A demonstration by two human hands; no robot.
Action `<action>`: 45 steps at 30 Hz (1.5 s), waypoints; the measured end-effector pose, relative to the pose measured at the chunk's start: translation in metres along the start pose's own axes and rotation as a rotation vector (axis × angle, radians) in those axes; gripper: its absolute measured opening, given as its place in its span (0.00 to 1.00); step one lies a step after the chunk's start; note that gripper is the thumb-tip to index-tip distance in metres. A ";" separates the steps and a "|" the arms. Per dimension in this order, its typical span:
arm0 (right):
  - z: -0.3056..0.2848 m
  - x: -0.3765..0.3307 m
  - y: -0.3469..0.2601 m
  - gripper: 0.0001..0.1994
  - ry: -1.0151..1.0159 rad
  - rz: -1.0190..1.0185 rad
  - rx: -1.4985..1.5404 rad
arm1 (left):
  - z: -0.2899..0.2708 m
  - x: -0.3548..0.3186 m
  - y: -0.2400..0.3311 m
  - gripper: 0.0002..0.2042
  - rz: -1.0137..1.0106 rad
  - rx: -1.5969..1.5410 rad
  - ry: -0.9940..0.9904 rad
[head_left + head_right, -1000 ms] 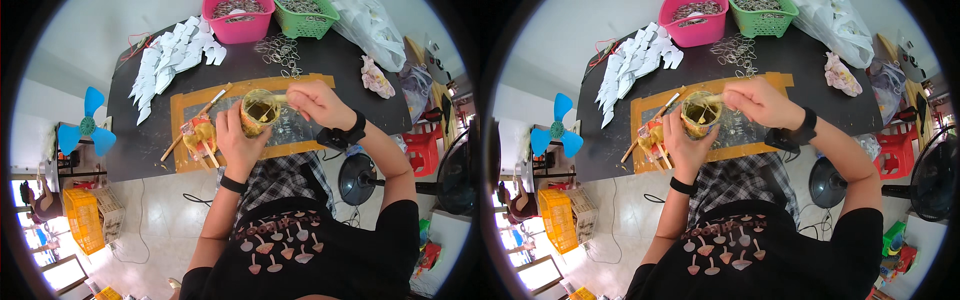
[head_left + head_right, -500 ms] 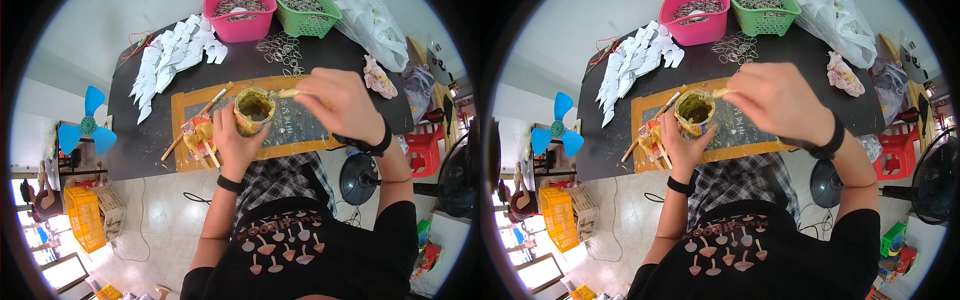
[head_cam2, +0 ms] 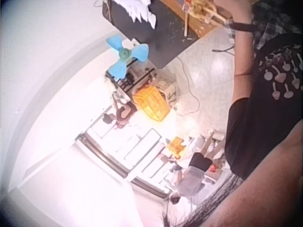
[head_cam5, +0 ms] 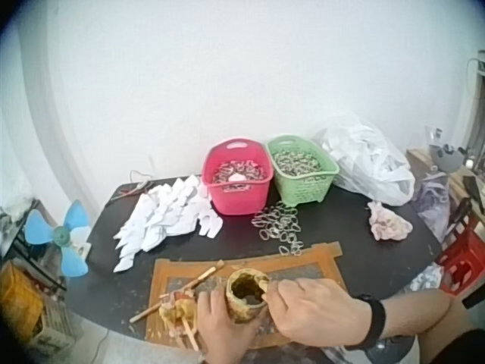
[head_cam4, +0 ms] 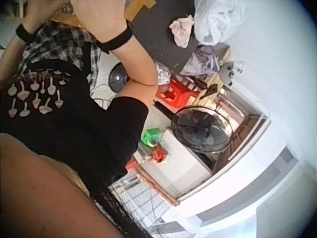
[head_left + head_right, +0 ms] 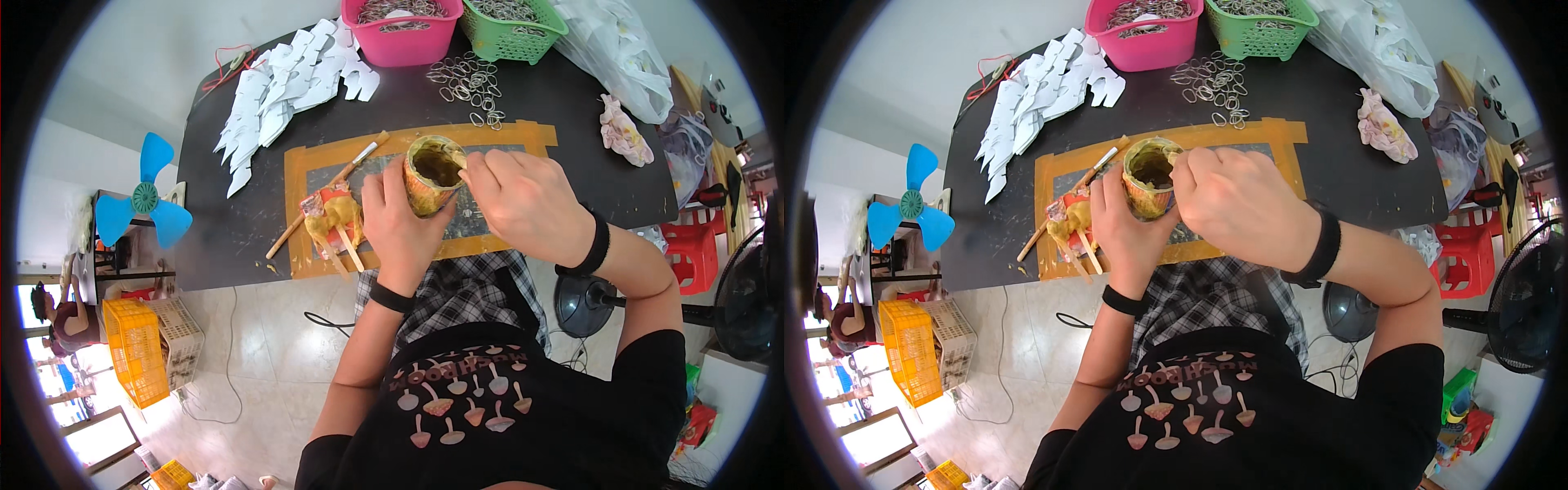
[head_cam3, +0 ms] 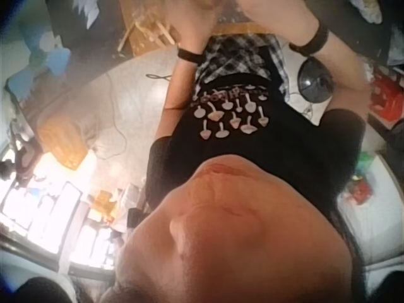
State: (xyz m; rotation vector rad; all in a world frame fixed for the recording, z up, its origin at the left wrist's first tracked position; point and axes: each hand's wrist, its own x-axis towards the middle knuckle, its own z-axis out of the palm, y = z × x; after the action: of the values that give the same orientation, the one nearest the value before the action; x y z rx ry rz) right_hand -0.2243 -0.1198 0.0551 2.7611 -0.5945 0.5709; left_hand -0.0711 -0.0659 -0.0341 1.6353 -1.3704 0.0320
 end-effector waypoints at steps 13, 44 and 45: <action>0.030 0.004 -0.001 0.08 0.260 0.123 0.101 | 0.007 -0.004 0.000 0.34 -0.015 0.068 0.080; 0.002 0.006 0.041 0.09 -0.045 -0.074 0.612 | 0.001 -0.001 -0.011 0.36 0.055 0.026 0.029; -0.001 0.005 0.042 0.07 -0.001 -0.086 0.588 | 0.001 -0.001 -0.011 0.36 0.052 0.026 0.029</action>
State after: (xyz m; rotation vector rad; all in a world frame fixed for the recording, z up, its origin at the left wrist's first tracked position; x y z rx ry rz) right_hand -0.2390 -0.1580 0.0648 3.3076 -0.3415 0.8349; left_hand -0.0639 -0.0669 -0.0426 1.6148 -1.3952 0.1045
